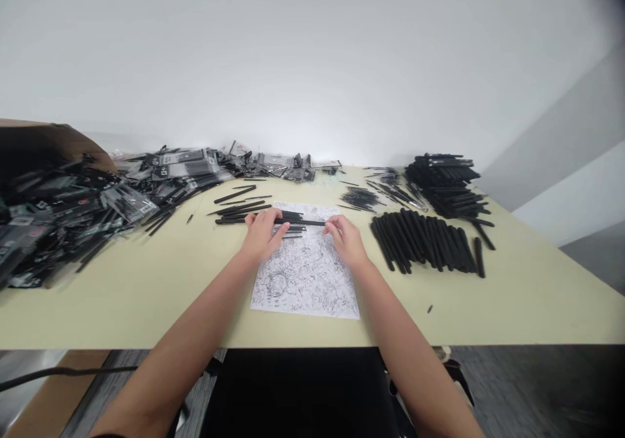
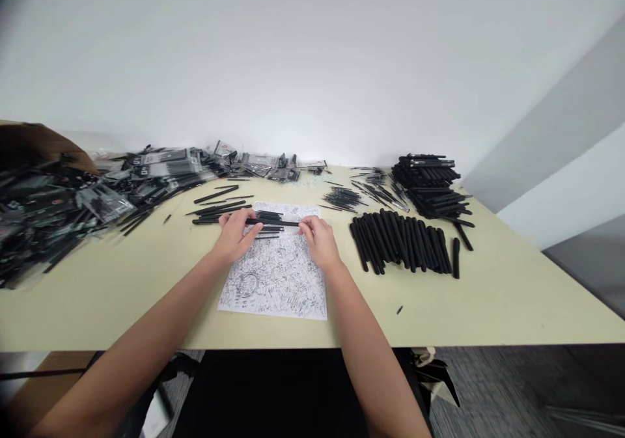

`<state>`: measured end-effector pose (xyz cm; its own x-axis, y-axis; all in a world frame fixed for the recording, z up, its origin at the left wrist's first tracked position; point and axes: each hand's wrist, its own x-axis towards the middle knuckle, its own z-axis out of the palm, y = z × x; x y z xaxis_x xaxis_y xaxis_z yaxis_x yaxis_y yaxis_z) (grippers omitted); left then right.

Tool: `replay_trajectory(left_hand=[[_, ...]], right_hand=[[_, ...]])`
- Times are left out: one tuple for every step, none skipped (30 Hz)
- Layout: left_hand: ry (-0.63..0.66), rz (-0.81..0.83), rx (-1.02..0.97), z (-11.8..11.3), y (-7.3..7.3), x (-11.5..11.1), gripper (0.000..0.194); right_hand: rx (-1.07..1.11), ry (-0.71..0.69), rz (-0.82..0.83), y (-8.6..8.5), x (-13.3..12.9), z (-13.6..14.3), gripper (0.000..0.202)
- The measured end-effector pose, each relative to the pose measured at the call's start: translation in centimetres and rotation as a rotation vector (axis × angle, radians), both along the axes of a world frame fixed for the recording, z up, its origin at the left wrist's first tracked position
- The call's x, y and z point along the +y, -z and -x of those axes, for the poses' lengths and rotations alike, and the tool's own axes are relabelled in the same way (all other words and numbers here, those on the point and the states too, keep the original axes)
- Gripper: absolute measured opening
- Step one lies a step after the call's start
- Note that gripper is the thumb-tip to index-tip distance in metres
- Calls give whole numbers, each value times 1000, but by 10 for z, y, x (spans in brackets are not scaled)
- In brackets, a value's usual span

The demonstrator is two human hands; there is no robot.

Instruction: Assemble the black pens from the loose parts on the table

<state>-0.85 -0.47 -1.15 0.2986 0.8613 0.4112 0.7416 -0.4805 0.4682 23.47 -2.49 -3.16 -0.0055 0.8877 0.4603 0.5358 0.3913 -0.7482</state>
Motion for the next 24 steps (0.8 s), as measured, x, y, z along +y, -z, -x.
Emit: replay_trajectory(left_hand=[[-1, -7, -3, 0, 1, 0, 21], [-5, -15, -7, 0, 1, 1, 21], [-13, -22, -9, -1, 1, 1, 21], [-26, -26, -10, -1, 0, 1, 21], [-42, -25, -11, -1, 0, 1, 20], [-57, -22, -11, -2, -1, 1, 20], [-71, -17, -12, -2, -2, 0, 20], [-82, -12, -14, -2, -2, 0, 19], [-93, -9, -18, -3, -3, 0, 19], [-101, -8, -25, -3, -3, 0, 19], [-109, -6, -33, -3, -3, 0, 19], [-116, -4, -42, -3, -2, 0, 20], [-124, -2, -53, -3, -2, 1, 20], [-132, 0, -64, -3, -1, 1, 21], [-140, 2, -75, -3, -1, 2, 21], [-149, 3, -86, -3, 0, 2, 21], [-158, 4, -97, -4, 1, 2, 22], [-165, 6, -108, -4, 1, 3, 22], [-171, 8, -119, -4, 1, 3, 22], [-175, 12, -128, -4, 2, 4, 22], [-177, 18, -137, -4, 2, 4, 22], [-179, 24, -146, -4, 2, 4, 22], [-181, 30, -155, -4, 2, 5, 22], [-185, 35, -163, -5, 2, 5, 22]], right_hand=[[5, 0, -2, 0, 0, 0, 19], [7, 0, -3, 0, 0, 0, 19], [6, 0, -3, 0, 0, 0, 20], [2, 2, -3, 0, 0, 0, 20], [-3, 3, -3, -1, 0, 1, 19], [-6, 3, -3, -1, -1, 1, 19], [-7, 2, -5, -1, -1, 1, 19], [-5, -2, -9, -1, -1, 1, 19], [-3, -5, -13, -2, -1, 1, 19], [-1, -9, -17, -2, -1, 1, 19], [-1, -13, -19, -2, -1, 1, 19], [-3, -16, -20, -2, -1, 1, 19], [-6, -20, -22, -2, -1, 1, 19], [-9, -22, -24, -2, -1, 1, 20], [-13, -24, -26, -2, -1, 1, 19], [-16, -24, -29, -2, -1, 1, 19], [-19, -22, -32, -2, -1, 1, 19], [-23, -21, -36, -2, -1, 1, 19], [-26, -21, -40, -2, -1, 1, 18], [-27, -22, -44, -2, -1, 1, 18], [-29, -25, -47, -2, -1, 1, 18], [-30, -30, -50, -2, -1, 1, 18], [-31, -34, -51, -2, -1, 1, 18], [-33, -38, -49, -2, -1, 1, 18]])
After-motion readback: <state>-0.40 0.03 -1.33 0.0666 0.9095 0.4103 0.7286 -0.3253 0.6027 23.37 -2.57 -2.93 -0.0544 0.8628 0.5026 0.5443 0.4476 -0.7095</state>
